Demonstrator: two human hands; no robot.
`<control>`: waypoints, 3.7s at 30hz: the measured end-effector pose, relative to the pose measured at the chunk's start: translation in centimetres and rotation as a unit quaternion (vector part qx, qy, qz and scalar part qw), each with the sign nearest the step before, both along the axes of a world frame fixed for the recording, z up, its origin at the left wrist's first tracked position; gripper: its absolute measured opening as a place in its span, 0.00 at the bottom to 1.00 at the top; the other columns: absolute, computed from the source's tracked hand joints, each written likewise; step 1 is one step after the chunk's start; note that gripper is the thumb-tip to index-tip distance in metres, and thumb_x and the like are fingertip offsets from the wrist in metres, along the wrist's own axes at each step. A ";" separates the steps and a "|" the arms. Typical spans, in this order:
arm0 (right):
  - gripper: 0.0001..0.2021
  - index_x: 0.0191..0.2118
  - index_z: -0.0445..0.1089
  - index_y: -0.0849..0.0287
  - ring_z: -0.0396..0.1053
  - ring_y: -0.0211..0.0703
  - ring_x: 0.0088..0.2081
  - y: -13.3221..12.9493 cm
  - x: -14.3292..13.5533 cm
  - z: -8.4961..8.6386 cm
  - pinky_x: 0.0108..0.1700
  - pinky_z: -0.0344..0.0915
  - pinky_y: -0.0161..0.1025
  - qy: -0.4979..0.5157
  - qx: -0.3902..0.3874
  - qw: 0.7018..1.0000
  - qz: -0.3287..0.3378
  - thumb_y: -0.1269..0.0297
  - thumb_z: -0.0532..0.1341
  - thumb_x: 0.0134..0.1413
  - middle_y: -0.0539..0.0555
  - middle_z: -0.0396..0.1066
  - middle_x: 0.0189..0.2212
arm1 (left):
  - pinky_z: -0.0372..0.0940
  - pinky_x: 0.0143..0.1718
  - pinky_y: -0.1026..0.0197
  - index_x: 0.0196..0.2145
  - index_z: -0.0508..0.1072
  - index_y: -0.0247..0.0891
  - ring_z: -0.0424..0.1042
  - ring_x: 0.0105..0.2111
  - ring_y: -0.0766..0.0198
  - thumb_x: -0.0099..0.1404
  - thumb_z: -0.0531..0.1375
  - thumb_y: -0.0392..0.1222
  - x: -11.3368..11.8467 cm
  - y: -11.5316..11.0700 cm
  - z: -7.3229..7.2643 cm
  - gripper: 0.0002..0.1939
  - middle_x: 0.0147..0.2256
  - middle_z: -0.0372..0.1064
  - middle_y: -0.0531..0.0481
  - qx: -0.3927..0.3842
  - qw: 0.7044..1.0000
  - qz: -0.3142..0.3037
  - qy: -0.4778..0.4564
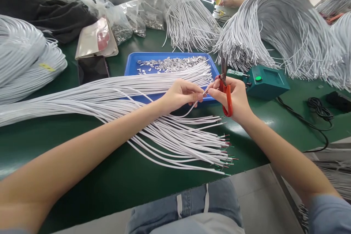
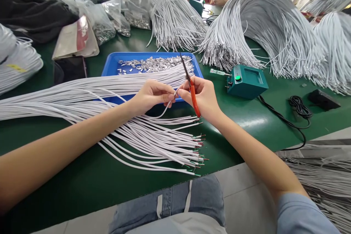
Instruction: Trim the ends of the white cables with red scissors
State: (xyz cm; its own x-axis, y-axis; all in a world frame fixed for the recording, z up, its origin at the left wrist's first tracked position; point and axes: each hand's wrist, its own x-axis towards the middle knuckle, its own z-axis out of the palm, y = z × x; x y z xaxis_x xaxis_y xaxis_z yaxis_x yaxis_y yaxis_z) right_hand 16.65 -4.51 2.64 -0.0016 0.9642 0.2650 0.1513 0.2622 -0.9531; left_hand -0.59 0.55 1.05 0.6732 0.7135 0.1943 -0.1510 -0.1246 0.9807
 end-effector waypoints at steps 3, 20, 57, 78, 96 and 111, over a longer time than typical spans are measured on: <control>0.09 0.22 0.64 0.57 0.69 0.38 0.28 0.0 0.0 0.1 0.34 0.69 0.38 -0.012 0.014 1.000 0.001 0.71 0.66 0.42 0.48 0.71 0.24 | 0.61 0.21 0.69 0.26 0.76 0.29 0.67 0.20 0.71 0.52 0.69 0.51 0.1 0.0 -0.1 0.19 0.21 0.69 0.50 0.010 1.000 -0.001 0.000; 0.08 0.21 0.61 0.57 0.63 0.34 0.25 -0.2 -0.3 0.0 0.30 0.64 0.35 -0.050 0.048 0.998 -0.015 0.71 0.63 0.40 0.46 0.65 0.21 | 0.62 0.20 0.70 0.22 0.74 0.30 0.64 0.18 0.73 0.48 0.71 0.47 0.5 -0.2 -0.2 0.16 0.19 0.68 0.52 0.044 0.996 0.067 0.050; 0.07 0.23 0.61 0.56 0.68 0.38 0.30 0.1 -0.1 -0.4 0.37 0.69 0.40 -0.036 0.042 0.998 -0.011 0.69 0.63 0.41 0.47 0.69 0.24 | 0.67 0.24 0.67 0.23 0.74 0.30 0.68 0.20 0.71 0.52 0.69 0.45 0.4 -0.2 -0.4 0.14 0.21 0.69 0.51 0.032 0.999 0.027 0.024; 0.02 0.24 0.65 0.58 0.66 0.40 0.28 3.2 2.2 -2.2 0.34 0.64 0.39 -0.125 0.064 0.982 -0.127 0.71 0.59 0.38 0.50 0.70 0.25 | 0.64 0.29 0.67 0.33 0.79 0.34 0.70 0.25 0.69 0.62 0.60 0.38 0.2 -1.5 -1.2 0.07 0.28 0.74 0.49 0.326 0.926 0.028 0.188; 0.05 0.24 0.63 0.58 0.58 0.38 0.24 3.7 2.9 -2.1 0.30 0.59 0.38 -0.179 0.053 0.960 -0.210 0.65 0.60 0.43 0.48 0.64 0.21 | 0.61 0.27 0.63 0.33 0.77 0.37 0.72 0.31 0.63 0.67 0.54 0.36 0.4 -3.9 0.8 0.12 0.30 0.73 0.48 0.522 0.746 -0.059 0.409; 0.06 0.22 0.62 0.58 0.56 0.36 0.24 3.9 2.8 -2.5 0.28 0.56 0.37 -0.095 0.030 0.973 -0.207 0.65 0.61 0.41 0.47 0.61 0.19 | 0.62 0.30 0.60 0.32 0.76 0.30 0.75 0.35 0.51 0.59 0.50 0.25 -2.2 0.6 3.5 0.14 0.33 0.74 0.37 0.468 0.605 0.087 0.639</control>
State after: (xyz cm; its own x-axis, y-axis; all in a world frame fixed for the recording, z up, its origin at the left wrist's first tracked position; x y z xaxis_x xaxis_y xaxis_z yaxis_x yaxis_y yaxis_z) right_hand 19.45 -0.65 0.11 0.3299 0.8749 0.3546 0.4285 0.1959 -0.8821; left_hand -2.76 1.15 4.58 0.6316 0.7747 -0.0310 0.7500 -0.6206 -0.2291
